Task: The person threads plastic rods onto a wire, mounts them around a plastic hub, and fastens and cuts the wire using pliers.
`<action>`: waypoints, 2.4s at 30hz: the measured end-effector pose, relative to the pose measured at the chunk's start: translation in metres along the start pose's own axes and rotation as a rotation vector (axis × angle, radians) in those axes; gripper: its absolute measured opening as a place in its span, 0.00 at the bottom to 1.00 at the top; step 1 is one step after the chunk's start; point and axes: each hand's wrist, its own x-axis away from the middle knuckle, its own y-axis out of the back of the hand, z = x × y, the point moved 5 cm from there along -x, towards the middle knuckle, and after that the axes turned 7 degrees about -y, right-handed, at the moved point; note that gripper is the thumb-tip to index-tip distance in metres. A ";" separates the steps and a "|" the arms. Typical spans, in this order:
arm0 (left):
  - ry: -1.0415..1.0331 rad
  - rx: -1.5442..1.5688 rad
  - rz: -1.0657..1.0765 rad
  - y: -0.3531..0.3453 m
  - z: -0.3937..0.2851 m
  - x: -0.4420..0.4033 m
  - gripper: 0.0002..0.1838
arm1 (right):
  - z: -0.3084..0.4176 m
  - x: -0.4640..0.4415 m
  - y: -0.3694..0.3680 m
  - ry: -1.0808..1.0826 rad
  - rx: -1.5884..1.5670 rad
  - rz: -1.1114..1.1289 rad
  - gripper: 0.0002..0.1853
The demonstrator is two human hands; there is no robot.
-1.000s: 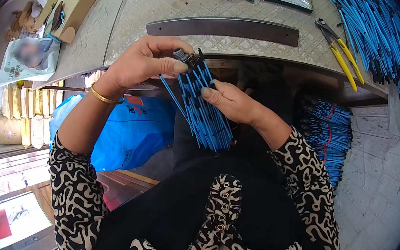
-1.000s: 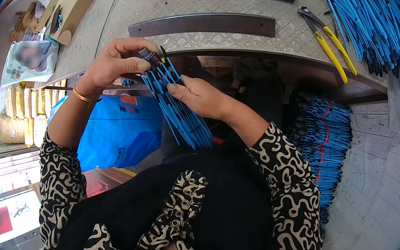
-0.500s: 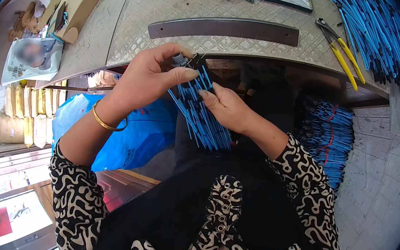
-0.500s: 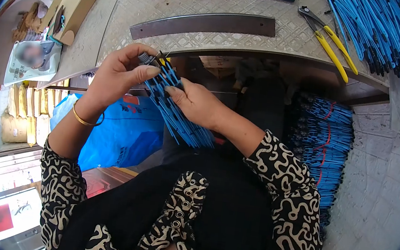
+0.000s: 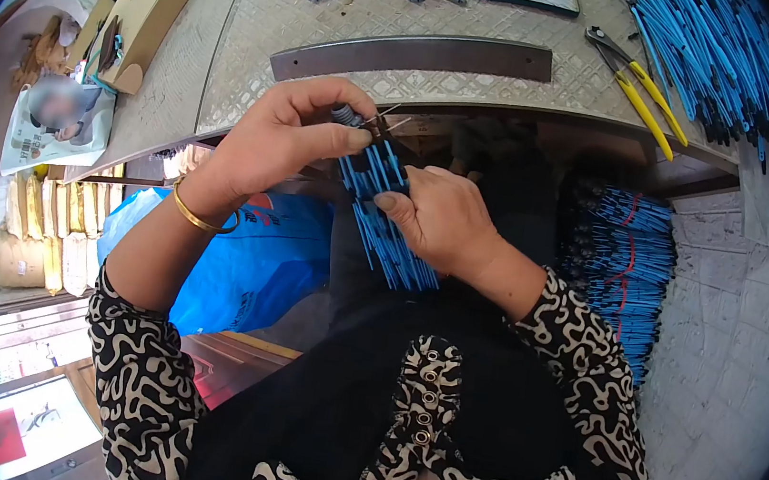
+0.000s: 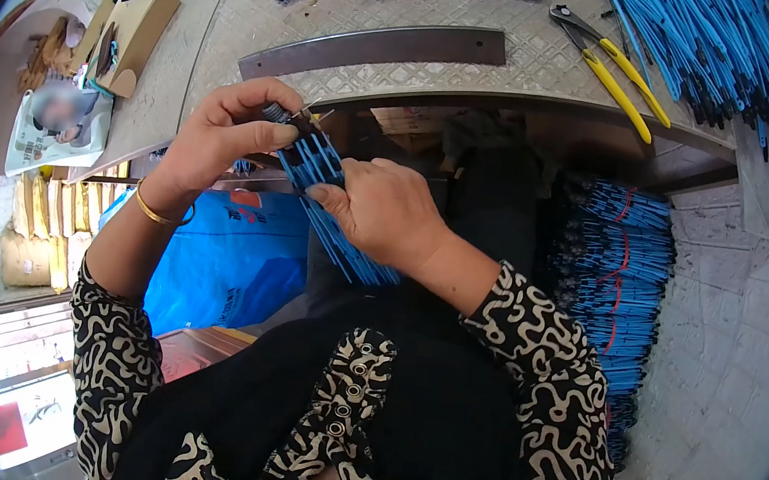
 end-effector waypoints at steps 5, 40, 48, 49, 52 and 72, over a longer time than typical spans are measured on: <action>-0.006 0.062 0.053 0.009 0.011 0.002 0.12 | -0.009 -0.012 -0.007 -0.043 -0.156 0.287 0.32; 0.049 -0.014 -0.011 0.019 0.027 0.003 0.08 | 0.003 0.003 -0.022 0.148 0.066 -0.206 0.34; 0.016 0.036 0.041 0.021 0.025 0.007 0.09 | -0.020 -0.011 -0.021 -0.085 -0.274 0.195 0.19; 0.003 0.046 0.046 0.021 0.025 0.008 0.10 | -0.021 -0.016 -0.020 -0.052 -0.313 0.246 0.20; -0.010 0.045 0.037 0.024 0.027 0.010 0.14 | -0.032 -0.025 -0.029 -0.033 -0.460 0.422 0.23; -0.214 -0.015 -0.452 -0.017 0.074 0.027 0.13 | -0.013 -0.011 -0.028 -0.152 -0.116 0.161 0.18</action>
